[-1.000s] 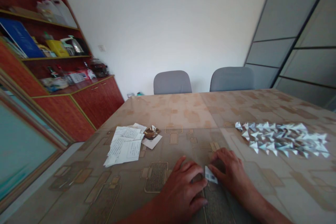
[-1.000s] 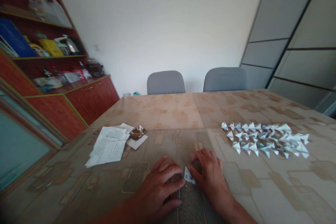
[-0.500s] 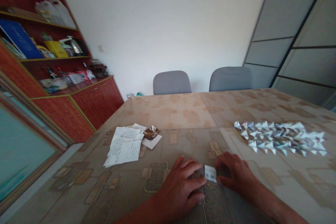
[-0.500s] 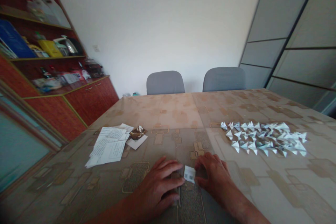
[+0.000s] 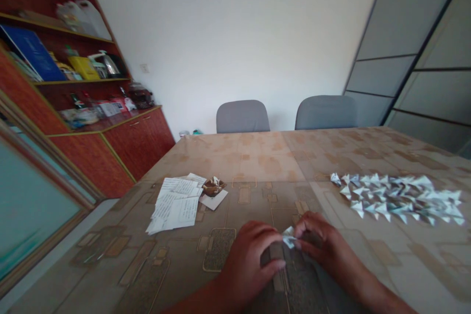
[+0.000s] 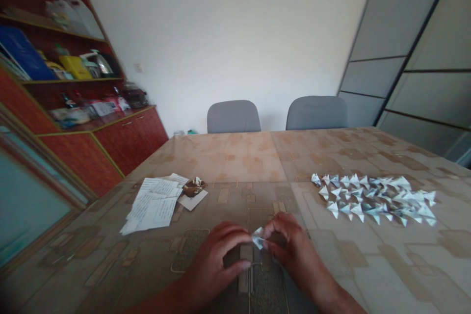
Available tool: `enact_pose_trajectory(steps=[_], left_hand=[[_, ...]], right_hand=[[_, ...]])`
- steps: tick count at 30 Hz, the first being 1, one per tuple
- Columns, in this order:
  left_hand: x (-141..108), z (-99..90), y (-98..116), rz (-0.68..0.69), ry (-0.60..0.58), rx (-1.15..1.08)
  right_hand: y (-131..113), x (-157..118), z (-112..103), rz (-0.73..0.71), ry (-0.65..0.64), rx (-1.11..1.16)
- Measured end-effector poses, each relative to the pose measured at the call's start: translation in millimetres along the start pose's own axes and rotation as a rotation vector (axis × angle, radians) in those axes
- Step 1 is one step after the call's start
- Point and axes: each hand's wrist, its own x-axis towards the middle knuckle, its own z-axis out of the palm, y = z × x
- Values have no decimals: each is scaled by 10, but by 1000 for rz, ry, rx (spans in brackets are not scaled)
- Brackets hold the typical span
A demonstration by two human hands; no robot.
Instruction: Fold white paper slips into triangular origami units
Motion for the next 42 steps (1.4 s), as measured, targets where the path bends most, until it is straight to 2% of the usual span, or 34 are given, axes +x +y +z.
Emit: enact_pose_trajectory(steps=[3,5,9,13,17,20,23,25,27,31,34,37,42], left_hand=[[21,55,0,-196,179,-118],[39,67,8,-238,253,-209],[68,40,18,-157,264,-215],[67,-13,12,68,319,-29],[45,-55,8,331,239,276],[18,-36,-6,349,144,377],[-22,22,-26,337,26,401],[-51,60,-35,368,-25,427],[-74,83,-35,401,-50,454],[-95,78,-13,422,-54,478],[-111,70,14,410,-43,485],[-140,85,37,404,-55,466],[-157,106,51,380,-62,425]], right_hand=[[-90,-15,8,-83,22,81],[-110,-24,23,-111,22,100],[-97,-33,47,-155,50,50],[-103,-18,45,-244,104,-118],[-92,-8,45,-343,44,-282],[-61,-23,26,-423,-45,-350],[-62,-53,-44,-452,-203,-387],[-77,-71,-106,-424,-297,-386],[-81,-84,-143,-358,-318,-353],[-40,-109,-45,-149,-136,-284],[-12,-126,106,-23,-75,-346],[4,-125,186,47,-72,-383],[27,-112,156,83,-84,-377]])
